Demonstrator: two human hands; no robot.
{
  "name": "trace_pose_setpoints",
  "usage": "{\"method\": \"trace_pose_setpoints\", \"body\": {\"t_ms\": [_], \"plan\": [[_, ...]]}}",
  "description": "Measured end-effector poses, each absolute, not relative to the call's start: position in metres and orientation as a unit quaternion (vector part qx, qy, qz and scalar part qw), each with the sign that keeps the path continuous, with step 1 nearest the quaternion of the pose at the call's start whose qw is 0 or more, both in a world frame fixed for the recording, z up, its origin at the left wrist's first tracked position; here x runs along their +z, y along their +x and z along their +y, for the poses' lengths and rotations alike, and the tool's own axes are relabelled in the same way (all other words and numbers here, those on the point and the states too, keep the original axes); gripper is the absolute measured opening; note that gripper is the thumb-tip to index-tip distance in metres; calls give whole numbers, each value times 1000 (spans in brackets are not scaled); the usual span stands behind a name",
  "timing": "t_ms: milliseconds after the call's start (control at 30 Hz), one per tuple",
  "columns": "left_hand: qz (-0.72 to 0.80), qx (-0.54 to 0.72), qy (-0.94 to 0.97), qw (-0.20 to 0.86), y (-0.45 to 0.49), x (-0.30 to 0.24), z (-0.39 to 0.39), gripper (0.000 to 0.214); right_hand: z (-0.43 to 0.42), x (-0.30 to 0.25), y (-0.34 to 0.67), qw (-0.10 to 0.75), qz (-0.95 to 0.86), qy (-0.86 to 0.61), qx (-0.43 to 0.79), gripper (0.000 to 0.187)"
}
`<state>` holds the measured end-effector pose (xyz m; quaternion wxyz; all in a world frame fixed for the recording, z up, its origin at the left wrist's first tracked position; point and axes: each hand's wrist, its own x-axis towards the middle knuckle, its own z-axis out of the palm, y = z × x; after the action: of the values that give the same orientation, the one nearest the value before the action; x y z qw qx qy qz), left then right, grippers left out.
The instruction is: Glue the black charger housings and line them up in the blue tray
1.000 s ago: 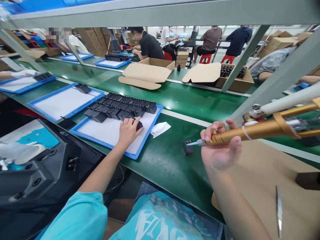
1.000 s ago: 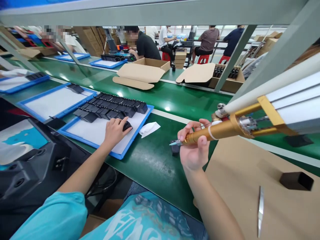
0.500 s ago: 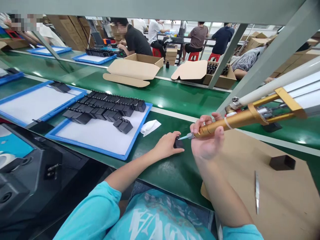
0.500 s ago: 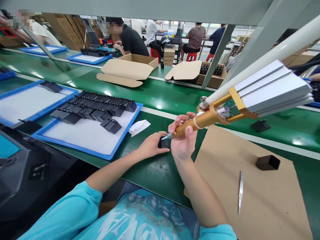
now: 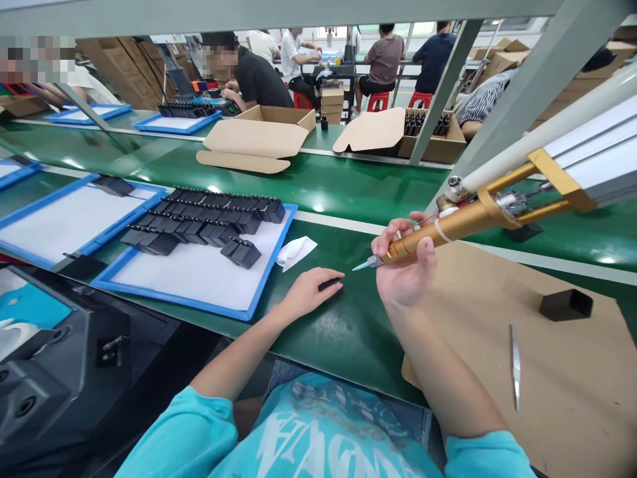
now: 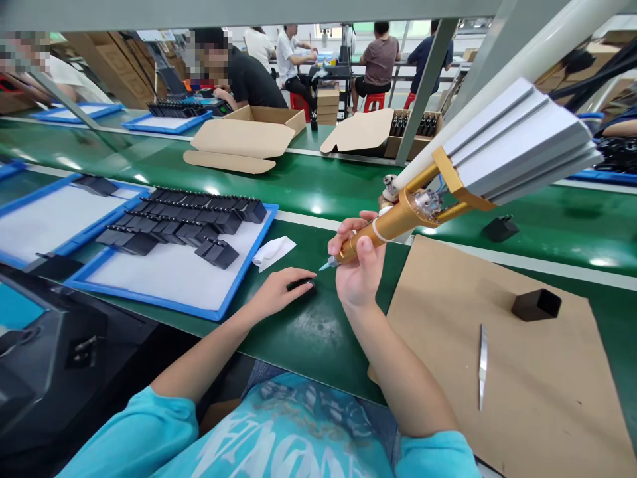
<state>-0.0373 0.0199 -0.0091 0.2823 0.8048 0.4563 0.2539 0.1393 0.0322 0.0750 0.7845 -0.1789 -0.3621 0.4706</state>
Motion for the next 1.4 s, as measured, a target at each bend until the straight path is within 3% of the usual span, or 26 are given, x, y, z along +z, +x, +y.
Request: {"method": "trace_pose_setpoints", "body": {"t_ms": [167,333,467,800,900,1033,1167,1400], "plan": [[436,174,861,198,-42,1,22,34,33,75,140,785,-361,-171,474,33],[429,162,867,197,-46,4,19,38,33,75,141,786,-360,-185,468,33],[448,191,831,268,-54,3,12,57,32,75,141,785,-357,-187,470,33],[471,336,673,461,-60,-27,15,37,29,77,138,779,-365,-208,465,36],[502,323,715,363,-53,-33,2,40,28,79,137,777,-367,-209,467,37],[550,253,767,212,-34,-33,-12,62,26,79,135,776,-366,-201,473,36],[577,238,748,227,-21,-26,-12,39,23,80,133,773,-368,-194,478,34],[554,371,727,163,-22,-2,-16,36,16,82,131,765,-381,-194,481,35]]}}
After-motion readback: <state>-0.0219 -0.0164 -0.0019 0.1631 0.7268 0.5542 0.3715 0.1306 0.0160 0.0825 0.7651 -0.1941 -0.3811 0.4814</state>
